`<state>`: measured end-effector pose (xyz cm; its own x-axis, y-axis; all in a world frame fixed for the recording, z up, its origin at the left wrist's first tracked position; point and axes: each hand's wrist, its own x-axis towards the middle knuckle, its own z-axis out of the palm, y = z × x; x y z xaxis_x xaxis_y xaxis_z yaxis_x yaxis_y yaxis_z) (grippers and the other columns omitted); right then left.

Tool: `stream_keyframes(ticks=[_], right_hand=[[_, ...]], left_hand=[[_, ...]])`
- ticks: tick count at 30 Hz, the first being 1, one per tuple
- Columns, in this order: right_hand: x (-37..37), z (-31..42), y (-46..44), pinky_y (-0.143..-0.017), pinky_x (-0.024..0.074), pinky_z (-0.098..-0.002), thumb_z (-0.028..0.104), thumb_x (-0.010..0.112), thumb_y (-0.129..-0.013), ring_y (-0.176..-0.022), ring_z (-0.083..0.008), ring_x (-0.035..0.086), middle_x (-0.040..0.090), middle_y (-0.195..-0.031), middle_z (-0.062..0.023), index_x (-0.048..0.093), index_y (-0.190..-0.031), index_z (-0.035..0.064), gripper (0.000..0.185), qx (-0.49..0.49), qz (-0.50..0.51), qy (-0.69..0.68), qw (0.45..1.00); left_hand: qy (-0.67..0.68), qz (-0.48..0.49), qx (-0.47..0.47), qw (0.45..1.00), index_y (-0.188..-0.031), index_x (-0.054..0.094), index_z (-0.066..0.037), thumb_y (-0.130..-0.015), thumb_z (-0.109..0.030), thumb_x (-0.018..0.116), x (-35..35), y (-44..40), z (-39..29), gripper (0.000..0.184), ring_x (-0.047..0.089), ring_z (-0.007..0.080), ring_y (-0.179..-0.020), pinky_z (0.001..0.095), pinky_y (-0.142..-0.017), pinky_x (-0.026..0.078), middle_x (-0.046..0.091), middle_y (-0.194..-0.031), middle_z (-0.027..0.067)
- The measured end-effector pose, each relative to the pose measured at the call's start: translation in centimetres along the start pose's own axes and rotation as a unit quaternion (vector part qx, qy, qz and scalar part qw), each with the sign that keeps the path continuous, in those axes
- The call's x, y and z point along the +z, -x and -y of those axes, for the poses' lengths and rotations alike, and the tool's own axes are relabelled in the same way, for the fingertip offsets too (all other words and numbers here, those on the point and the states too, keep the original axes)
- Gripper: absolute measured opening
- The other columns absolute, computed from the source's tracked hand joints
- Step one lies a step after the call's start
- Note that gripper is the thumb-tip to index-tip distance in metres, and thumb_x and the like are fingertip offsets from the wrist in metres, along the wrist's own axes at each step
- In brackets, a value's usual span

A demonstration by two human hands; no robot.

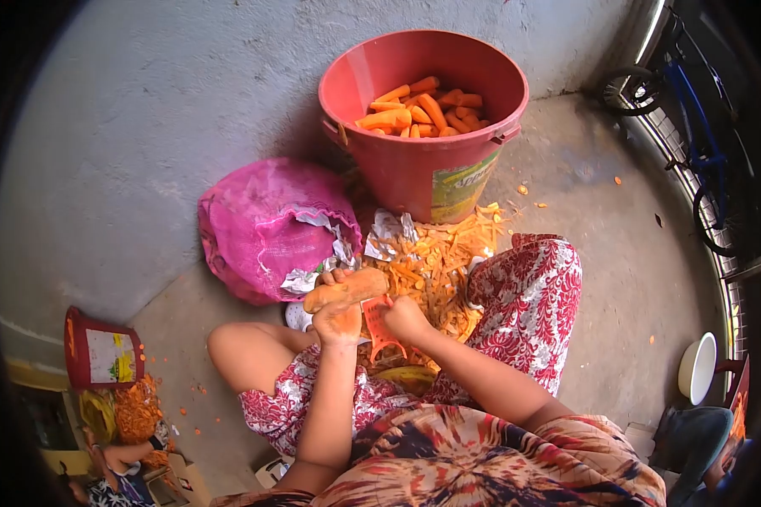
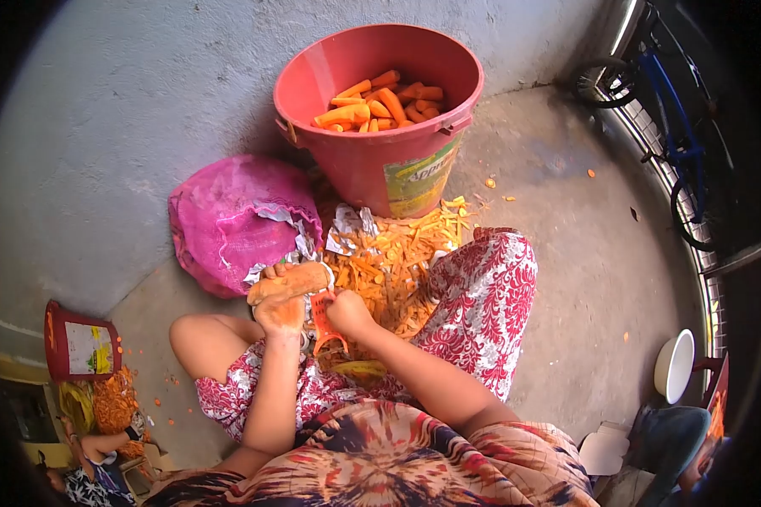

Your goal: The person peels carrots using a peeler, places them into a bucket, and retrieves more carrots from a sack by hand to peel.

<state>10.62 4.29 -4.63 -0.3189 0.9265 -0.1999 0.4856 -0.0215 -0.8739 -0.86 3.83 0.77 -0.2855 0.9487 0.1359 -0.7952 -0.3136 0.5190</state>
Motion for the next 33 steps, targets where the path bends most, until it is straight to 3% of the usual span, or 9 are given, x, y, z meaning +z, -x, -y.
stream_keyframes(ticks=[2,5,8,14,17,26,29,33], right_hand=[[-0.2,0.5,0.1,-0.065,0.043,-0.0441,0.009,0.048,-0.065,-0.07,-0.0396,0.054,0.054,-0.069,-0.0262,0.055,-0.069,-0.005,0.016,0.03,0.017,-0.033,0.999],[-0.1,0.3,0.0,-0.061,0.0435,-0.0418,0.014,0.049,-0.072,-0.069,-0.0386,0.055,0.055,-0.069,-0.0249,0.055,-0.073,-0.0055,0.02,0.001,-0.033,0.031,0.999],[0.6,-1.0,-1.0,-0.061,0.0442,-0.0416,0.015,0.049,-0.073,-0.07,-0.038,0.055,0.056,-0.07,-0.0238,0.054,-0.075,-0.0043,0.02,0.043,-0.054,-0.032,0.997],[-0.8,1.3,-0.1,-0.061,0.0438,-0.0445,0.021,0.049,-0.076,-0.068,-0.0379,0.055,0.056,-0.068,-0.0233,0.05,-0.076,-0.0022,0.024,0.031,-0.079,0.091,0.992],[-1.7,2.3,0.0,-0.06,0.044,-0.0449,0.023,0.042,-0.082,-0.067,-0.0376,0.055,0.056,-0.068,-0.0224,0.046,-0.078,-0.0017,0.025,0.023,-0.064,0.13,0.989],[-1.0,1.4,0.2,-0.054,0.0433,-0.0456,0.025,0.045,-0.081,-0.059,-0.0371,0.055,0.055,-0.061,-0.0208,0.042,-0.082,-0.0003,0.025,-0.021,-0.097,0.137,0.986],[-1.6,2.3,0.3,-0.055,0.0434,-0.0452,0.026,0.049,-0.076,-0.059,-0.0374,0.055,0.055,-0.061,-0.0206,0.044,-0.081,0.0008,0.026,-0.01,-0.085,0.14,0.986],[-1.5,1.7,0.3,-0.051,0.0437,-0.0434,0.025,0.048,-0.077,-0.056,-0.0343,0.056,0.055,-0.059,-0.0176,0.042,-0.081,0.0012,0.025,-0.035,-0.08,0.195,0.977]], left_hand=[[-0.012,0.002,-0.012,1.0,-0.083,0.05,-0.006,-0.057,-0.006,0.055,-0.8,-0.4,0.1,0.026,0.041,0.0234,-0.097,0.0392,-0.095,0.027,0.047,-0.089,0.0065],[0.12,-0.072,-0.037,0.99,-0.081,0.05,-0.005,-0.057,-0.004,0.054,-1.4,-0.2,0.2,0.024,0.044,0.0245,-0.096,0.04,-0.094,0.03,0.049,-0.087,0.0074],[0.12,-0.154,-0.044,0.98,-0.077,0.052,-0.004,-0.058,-0.003,0.053,-2.6,-0.1,0.5,0.019,0.046,0.0238,-0.096,0.0408,-0.092,0.033,0.051,-0.085,0.0073],[0.13,-0.145,-0.141,0.971,-0.078,0.053,-0.002,-0.065,-0.005,0.052,-3.4,-0.8,-1.0,0.013,0.05,0.0244,-0.093,0.0432,-0.09,0.035,0.054,-0.089,0.0097],[0.11,-0.231,-0.214,0.943,-0.082,0.051,-0.001,-0.07,-0.01,0.051,-2.5,-1.1,-1.4,0.015,0.051,0.0249,-0.092,0.0433,-0.088,0.037,0.054,-0.09,0.0107],[0.037,-0.238,-0.189,0.952,-0.095,0.048,-0.002,-0.076,-0.02,0.049,-2.2,-0.6,-1.3,0.026,0.053,0.0259,-0.093,0.0451,-0.085,0.04,0.055,-0.093,0.0103],[0.033,-0.309,-0.229,0.923,-0.099,0.047,-0.001,-0.077,-0.024,0.05,-1.8,-0.8,-1.7,0.032,0.052,0.0257,-0.093,0.0423,-0.084,0.042,0.054,-0.097,0.0109],[0.006,-0.281,-0.274,0.92,-0.098,0.045,0.0,-0.076,-0.029,0.053,-3.2,-0.8,-1.5,0.038,0.053,0.0239,-0.092,0.0388,-0.08,0.045,0.053,-0.095,0.0112]])
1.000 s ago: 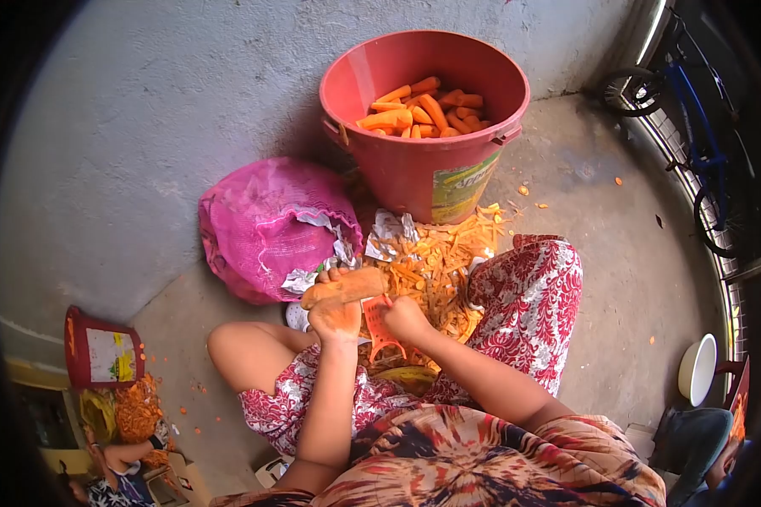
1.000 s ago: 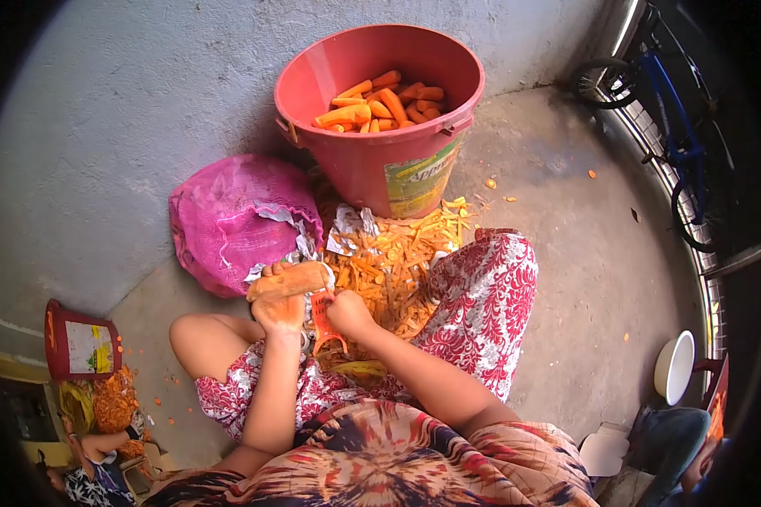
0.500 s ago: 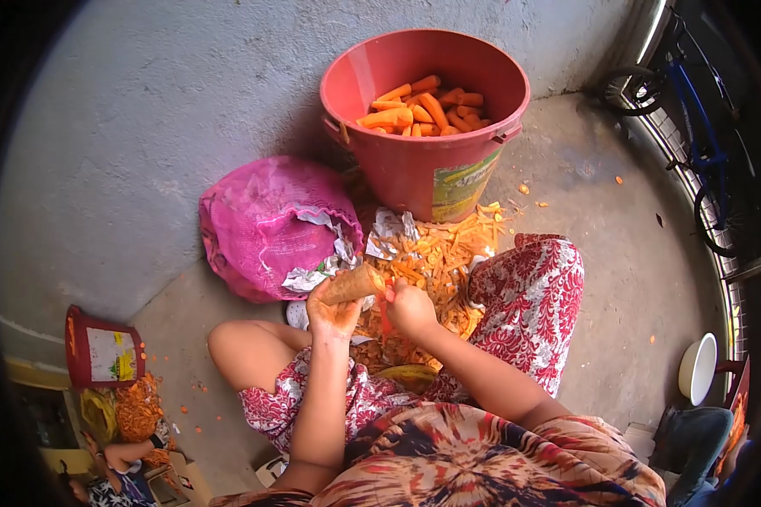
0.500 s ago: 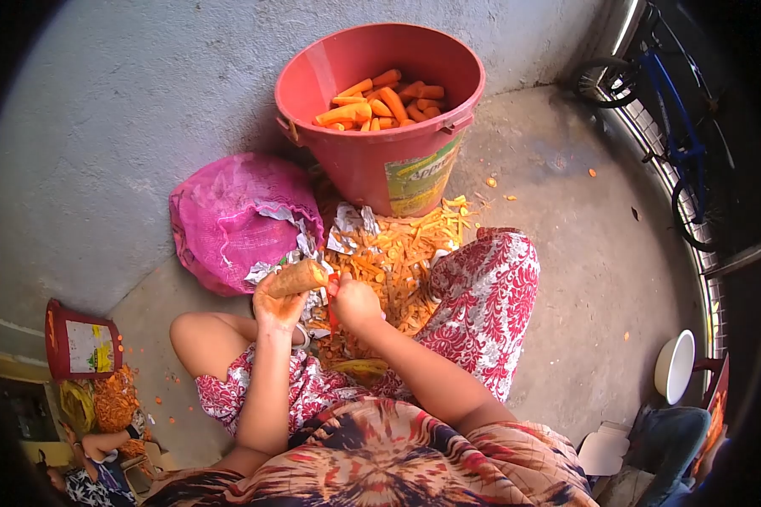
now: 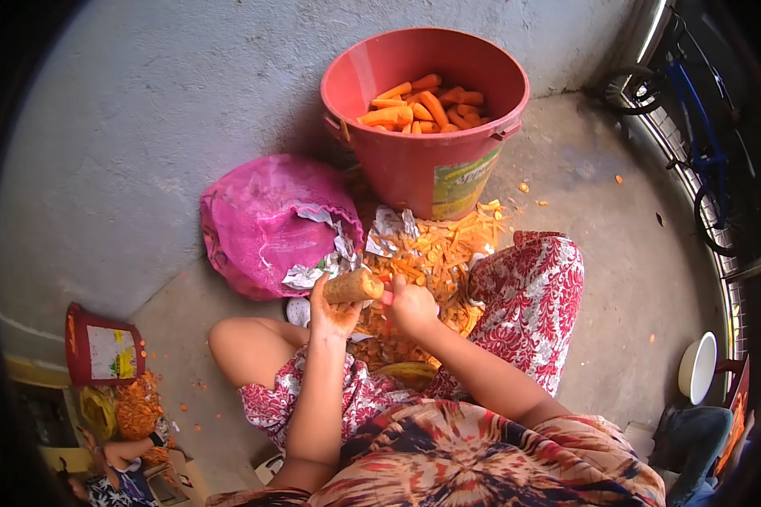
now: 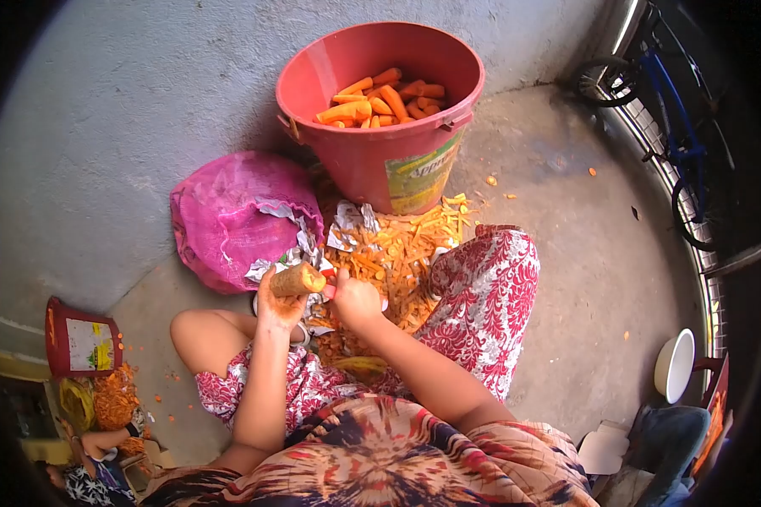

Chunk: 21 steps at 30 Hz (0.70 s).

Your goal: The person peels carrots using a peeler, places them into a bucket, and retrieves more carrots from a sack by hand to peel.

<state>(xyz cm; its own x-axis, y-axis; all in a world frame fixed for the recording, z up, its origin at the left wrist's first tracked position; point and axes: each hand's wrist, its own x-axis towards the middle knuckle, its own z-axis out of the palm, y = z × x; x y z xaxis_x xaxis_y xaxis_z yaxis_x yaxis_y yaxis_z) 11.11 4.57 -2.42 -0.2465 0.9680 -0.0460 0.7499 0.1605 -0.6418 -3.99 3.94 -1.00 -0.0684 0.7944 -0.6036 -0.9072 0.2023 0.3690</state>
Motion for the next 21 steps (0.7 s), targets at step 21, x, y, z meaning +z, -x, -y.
stream_keyframes(ticks=[21], right_hand=[[-0.2,-5.0,-3.7,-0.068,0.0441,-0.0434,0.019,0.046,-0.075,-0.075,-0.0363,0.056,0.058,-0.077,-0.0226,0.054,-0.088,0.0022,0.022,0.175,0.008,-0.031,0.984]], left_hand=[[0.112,0.006,0.087,0.99,-0.094,0.042,0.0,-0.078,-0.033,0.052,-3.2,-2.9,-1.4,0.037,0.053,0.0244,-0.087,0.0406,-0.08,0.044,0.051,-0.088,0.0108]])
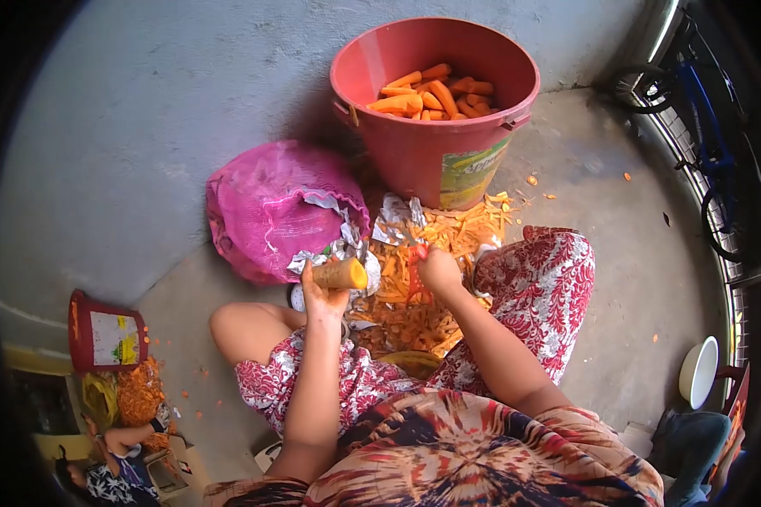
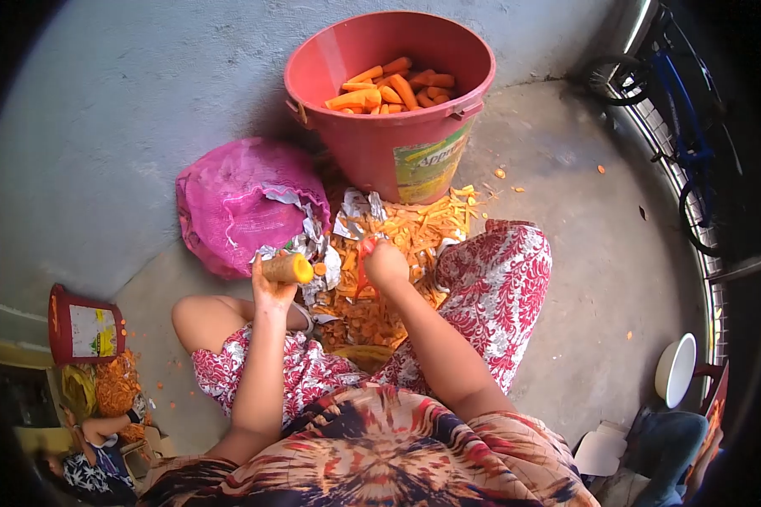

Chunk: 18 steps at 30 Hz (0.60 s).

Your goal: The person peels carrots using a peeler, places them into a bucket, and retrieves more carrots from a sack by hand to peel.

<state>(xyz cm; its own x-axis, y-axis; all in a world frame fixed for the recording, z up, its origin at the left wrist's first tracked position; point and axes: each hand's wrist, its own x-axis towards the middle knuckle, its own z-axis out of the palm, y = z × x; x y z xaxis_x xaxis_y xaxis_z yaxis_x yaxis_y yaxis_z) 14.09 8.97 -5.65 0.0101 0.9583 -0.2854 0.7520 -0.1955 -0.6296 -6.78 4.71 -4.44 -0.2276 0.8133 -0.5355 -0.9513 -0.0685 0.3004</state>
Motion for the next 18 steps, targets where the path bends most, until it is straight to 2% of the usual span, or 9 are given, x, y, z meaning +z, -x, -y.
stream_keyframes(ticks=[3,6,10,11,12,13,16,17,18], right_hand=[[-0.3,0.2,0.0,-0.067,0.0427,-0.0445,0.018,0.047,-0.074,-0.076,-0.0385,0.055,0.057,-0.077,-0.0235,0.054,-0.083,0.0015,0.02,-0.031,-0.019,-0.038,0.999],[-0.6,0.4,-0.2,-0.056,0.0423,-0.0389,0.02,0.047,-0.078,-0.06,-0.0302,0.057,0.057,-0.065,-0.0165,0.054,-0.078,0.0022,0.02,-0.091,-0.093,-0.066,0.989],[-2.2,1.7,-0.7,-0.044,0.0343,-0.0267,0.023,0.046,-0.084,-0.047,-0.01,0.042,0.047,-0.054,-0.0013,0.053,-0.074,0.0039,0.022,-0.073,-0.058,-0.285,0.954],[-2.5,2.3,-0.4,-0.043,0.0322,-0.0245,0.022,0.045,-0.085,-0.047,-0.0067,0.039,0.045,-0.054,0.0016,0.052,-0.074,0.0044,0.022,-0.078,-0.07,-0.328,0.939],[-2.9,3.1,0.2,-0.042,0.0301,-0.0222,0.022,0.045,-0.086,-0.047,-0.0033,0.035,0.042,-0.054,0.0044,0.052,-0.073,0.0049,0.023,-0.083,-0.082,-0.372,0.921],[-3.6,4.1,1.1,-0.043,0.0311,-0.0228,0.02,0.044,-0.087,-0.048,-0.0036,0.037,0.044,-0.057,0.006,0.052,-0.074,0.0052,0.021,-0.075,-0.047,-0.486,0.869],[-3.8,6.0,2.3,-0.044,0.032,-0.0212,0.019,0.043,-0.088,-0.049,-0.0031,0.038,0.045,-0.059,0.0064,0.053,-0.077,0.006,0.02,-0.105,-0.061,-0.564,0.817],[-4.2,6.0,2.9,-0.046,0.034,-0.0201,0.017,0.043,-0.087,-0.051,-0.0033,0.039,0.047,-0.061,0.0058,0.053,-0.079,0.005,0.018,-0.099,-0.039,-0.519,0.848],[-4.3,6.4,3.3,-0.047,0.0346,-0.0203,0.016,0.042,-0.087,-0.051,-0.0032,0.039,0.047,-0.061,0.0053,0.054,-0.082,0.0045,0.017,-0.111,-0.042,-0.516,0.848]], left_hand=[[-0.023,0.043,-0.091,0.995,-0.097,0.042,-0.002,-0.077,-0.032,0.053,2.4,2.6,-0.2,0.038,0.052,0.0252,-0.087,0.0385,-0.078,0.045,0.051,-0.09,0.0123],[0.054,-0.012,-0.17,0.984,-0.101,0.043,-0.002,-0.077,-0.033,0.054,2.5,2.3,0.6,0.041,0.052,0.0247,-0.085,0.038,-0.076,0.045,0.05,-0.09,0.0134],[0.012,0.123,-0.291,0.949,-0.1,0.047,-0.004,-0.078,-0.035,0.051,0.5,1.8,1.8,0.038,0.053,0.021,-0.08,0.0348,-0.064,0.047,0.051,-0.087,0.0128],[-0.047,0.129,-0.284,0.949,-0.1,0.049,-0.006,-0.08,-0.037,0.047,-0.2,1.4,2.2,0.037,0.053,0.0186,-0.076,0.0329,-0.058,0.045,0.054,-0.083,0.0086],[-0.062,0.116,-0.277,0.952,-0.099,0.05,-0.007,-0.08,-0.038,0.046,0.3,2.0,2.7,0.036,0.054,0.0183,-0.075,0.033,-0.057,0.045,0.055,-0.083,0.0073],[-0.077,0.102,-0.269,0.955,-0.099,0.051,-0.009,-0.081,-0.039,0.045,1.2,3.2,3.4,0.036,0.054,0.0181,-0.073,0.033,-0.056,0.044,0.055,-0.083,0.0059],[-0.11,0.12,-0.283,0.945,-0.097,0.053,-0.011,-0.081,-0.04,0.044,2.1,4.4,4.8,0.034,0.055,0.019,-0.071,0.0338,-0.054,0.044,0.058,-0.083,0.0041],[-0.12,0.135,-0.293,0.939,-0.097,0.054,-0.012,-0.081,-0.04,0.044,2.2,4.6,5.2,0.033,0.055,0.0196,-0.07,0.0341,-0.054,0.044,0.058,-0.084,0.0038],[-0.13,0.151,-0.303,0.932,-0.096,0.055,-0.013,-0.081,-0.04,0.044,2.6,4.9,5.5,0.033,0.055,0.0201,-0.07,0.0345,-0.053,0.044,0.059,-0.084,0.0035]])
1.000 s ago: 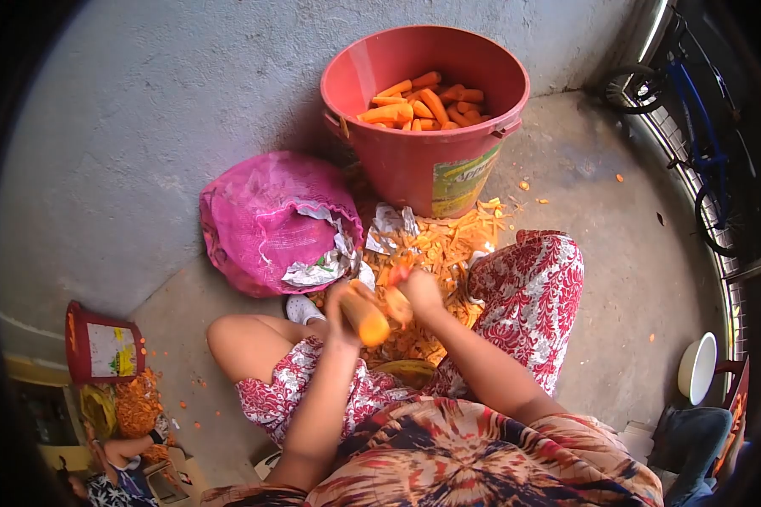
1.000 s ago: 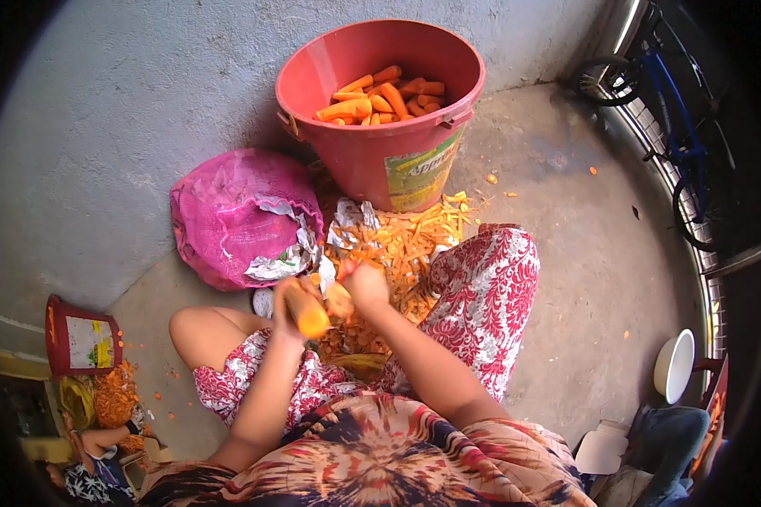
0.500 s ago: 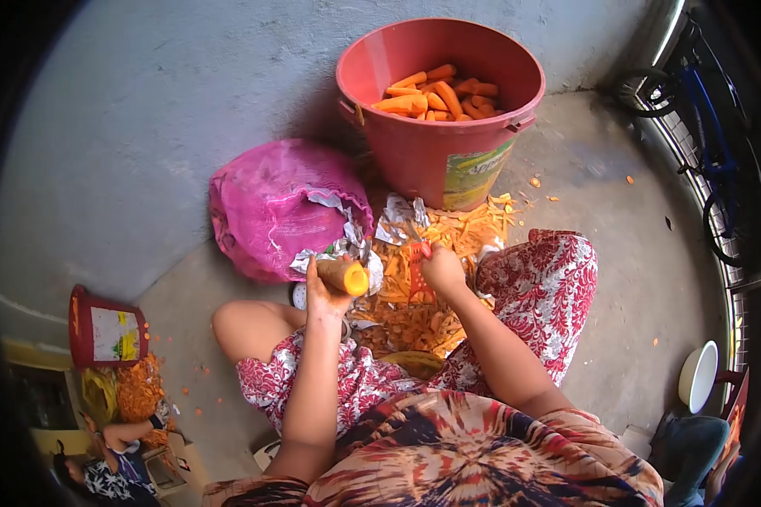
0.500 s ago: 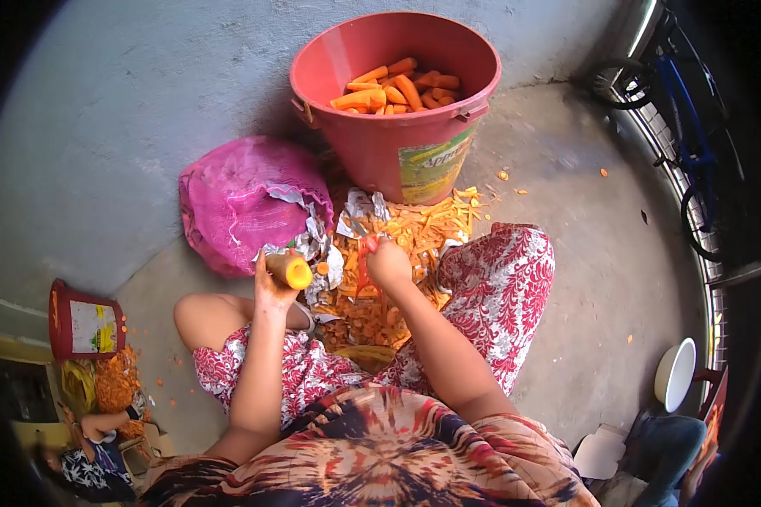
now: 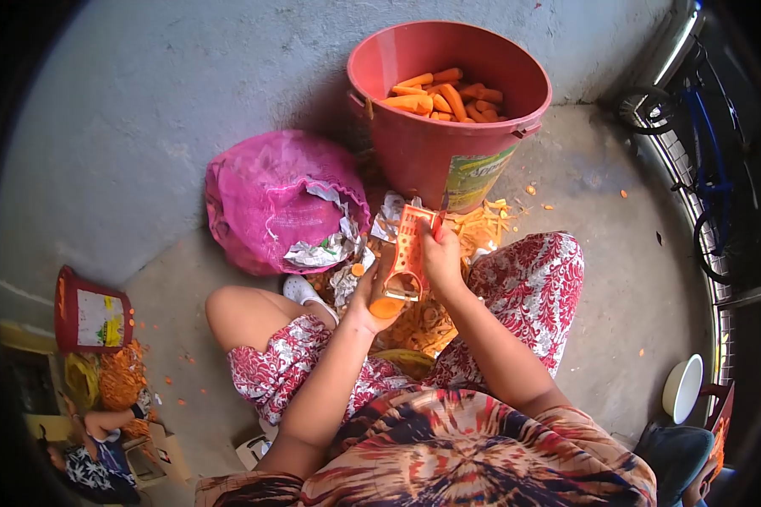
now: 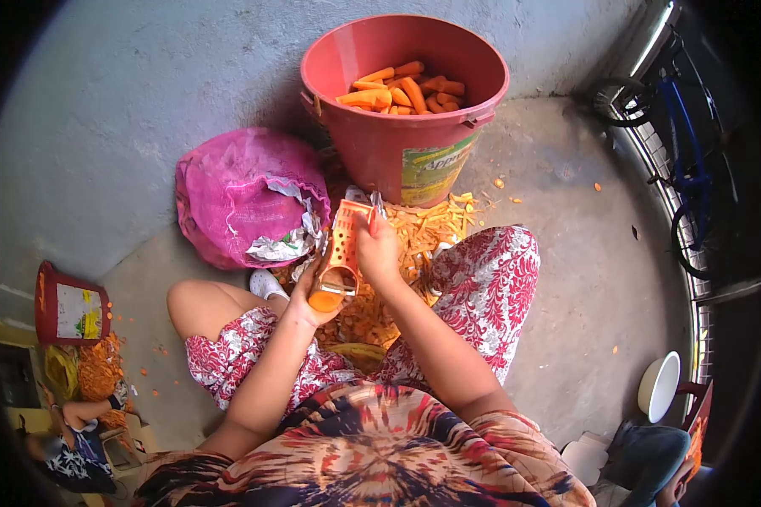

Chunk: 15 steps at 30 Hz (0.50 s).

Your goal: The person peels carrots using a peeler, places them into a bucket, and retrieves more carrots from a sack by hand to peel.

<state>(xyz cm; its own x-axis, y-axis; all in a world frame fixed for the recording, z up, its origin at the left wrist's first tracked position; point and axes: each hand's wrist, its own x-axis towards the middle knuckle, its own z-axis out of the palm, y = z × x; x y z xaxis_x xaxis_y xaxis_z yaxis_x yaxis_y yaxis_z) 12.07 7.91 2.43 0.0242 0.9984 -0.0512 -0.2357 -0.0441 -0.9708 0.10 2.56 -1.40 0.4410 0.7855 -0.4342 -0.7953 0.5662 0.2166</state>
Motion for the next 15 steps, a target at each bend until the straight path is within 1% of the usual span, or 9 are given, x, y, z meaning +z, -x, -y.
stream_keyframes(ticks=[1,2,3,6,9,12,14,15], right_hand=[[0.5,0.2,0.4,-0.047,0.0351,-0.0205,0.014,0.042,-0.087,-0.052,-0.0032,0.04,0.048,-0.062,0.0049,0.055,-0.085,0.0039,0.016,-0.012,0.004,0.002,1.0],[0.8,0.4,0.6,-0.048,0.0357,-0.0208,0.013,0.042,-0.087,-0.053,-0.0031,0.04,0.049,-0.062,0.0044,0.056,-0.087,0.0034,0.017,-0.025,0.008,0.005,1.0],[0.4,0.7,0.7,-0.05,0.0381,-0.0214,0.012,0.042,-0.087,-0.055,-0.0042,0.043,0.052,-0.064,0.0028,0.055,-0.089,0.0016,0.017,0.006,0.031,0.05,0.998],[0.7,1.9,1.3,-0.05,0.0394,-0.0228,0.011,0.041,-0.086,-0.054,-0.0059,0.045,0.052,-0.063,0.0008,0.055,-0.088,0.0005,0.017,-0.016,0.036,0.083,0.996],[0.6,1.4,1.3,-0.05,0.0398,-0.0236,0.011,0.041,-0.086,-0.054,-0.0067,0.045,0.052,-0.062,-0.0006,0.054,-0.088,0.0001,0.017,-0.026,0.037,0.133,0.99],[0.8,1.0,1.5,-0.049,0.0393,-0.0241,0.011,0.041,-0.086,-0.053,-0.0066,0.045,0.051,-0.06,-0.0006,0.053,-0.088,0.0009,0.016,-0.083,0.014,0.086,0.993],[0.8,1.2,1.8,-0.049,0.0391,-0.0245,0.011,0.041,-0.086,-0.053,-0.0071,0.045,0.05,-0.059,-0.0004,0.053,-0.087,0.0011,0.015,-0.057,0.016,0.083,0.995],[0.7,1.3,1.9,-0.048,0.039,-0.0247,0.011,0.041,-0.086,-0.052,-0.0073,0.045,0.05,-0.059,-0.0004,0.052,-0.086,0.0012,0.015,-0.045,0.017,0.082,0.996]], left_hand=[[0.03,-0.04,-0.003,0.999,-0.096,0.056,-0.012,-0.08,-0.039,0.046,1.1,0.4,0.4,0.032,0.057,0.0212,-0.07,0.0349,-0.054,0.046,0.06,-0.083,0.0044],[0.037,-0.035,0.001,0.999,-0.096,0.056,-0.012,-0.08,-0.038,0.047,1.3,0.5,0.7,0.032,0.057,0.0214,-0.07,0.035,-0.054,0.047,0.06,-0.084,0.0047],[0.044,-0.031,0.004,0.999,-0.096,0.056,-0.011,-0.08,-0.037,0.048,1.4,0.6,1.0,0.031,0.058,0.0215,-0.07,0.0351,-0.055,0.048,0.06,-0.084,0.005],[0.061,-0.007,0.005,0.998,-0.096,0.055,-0.01,-0.08,-0.033,0.05,1.8,1.0,1.1,0.029,0.059,0.0214,-0.07,0.0359,-0.057,0.05,0.06,-0.084,0.0054],[0.078,-0.014,0.006,0.997,-0.097,0.054,-0.01,-0.082,-0.032,0.046,1.3,0.8,1.1,0.028,0.059,0.021,-0.069,0.0362,-0.057,0.05,0.06,-0.084,0.0054],[0.077,-0.002,0.001,0.997,-0.098,0.053,-0.009,-0.085,-0.03,0.042,1.1,0.7,0.9,0.027,0.059,0.0202,-0.071,0.0357,-0.057,0.05,0.06,-0.086,0.0055],[0.034,0.021,0.013,0.999,-0.099,0.052,-0.009,-0.086,-0.028,0.039,1.3,0.8,0.9,0.027,0.059,0.0191,-0.073,0.0341,-0.06,0.049,0.06,-0.087,0.0054],[0.045,0.013,0.014,0.999,-0.099,0.052,-0.008,-0.087,-0.028,0.038,1.3,0.8,0.8,0.027,0.059,0.0187,-0.075,0.0335,-0.062,0.049,0.06,-0.088,0.0054]])
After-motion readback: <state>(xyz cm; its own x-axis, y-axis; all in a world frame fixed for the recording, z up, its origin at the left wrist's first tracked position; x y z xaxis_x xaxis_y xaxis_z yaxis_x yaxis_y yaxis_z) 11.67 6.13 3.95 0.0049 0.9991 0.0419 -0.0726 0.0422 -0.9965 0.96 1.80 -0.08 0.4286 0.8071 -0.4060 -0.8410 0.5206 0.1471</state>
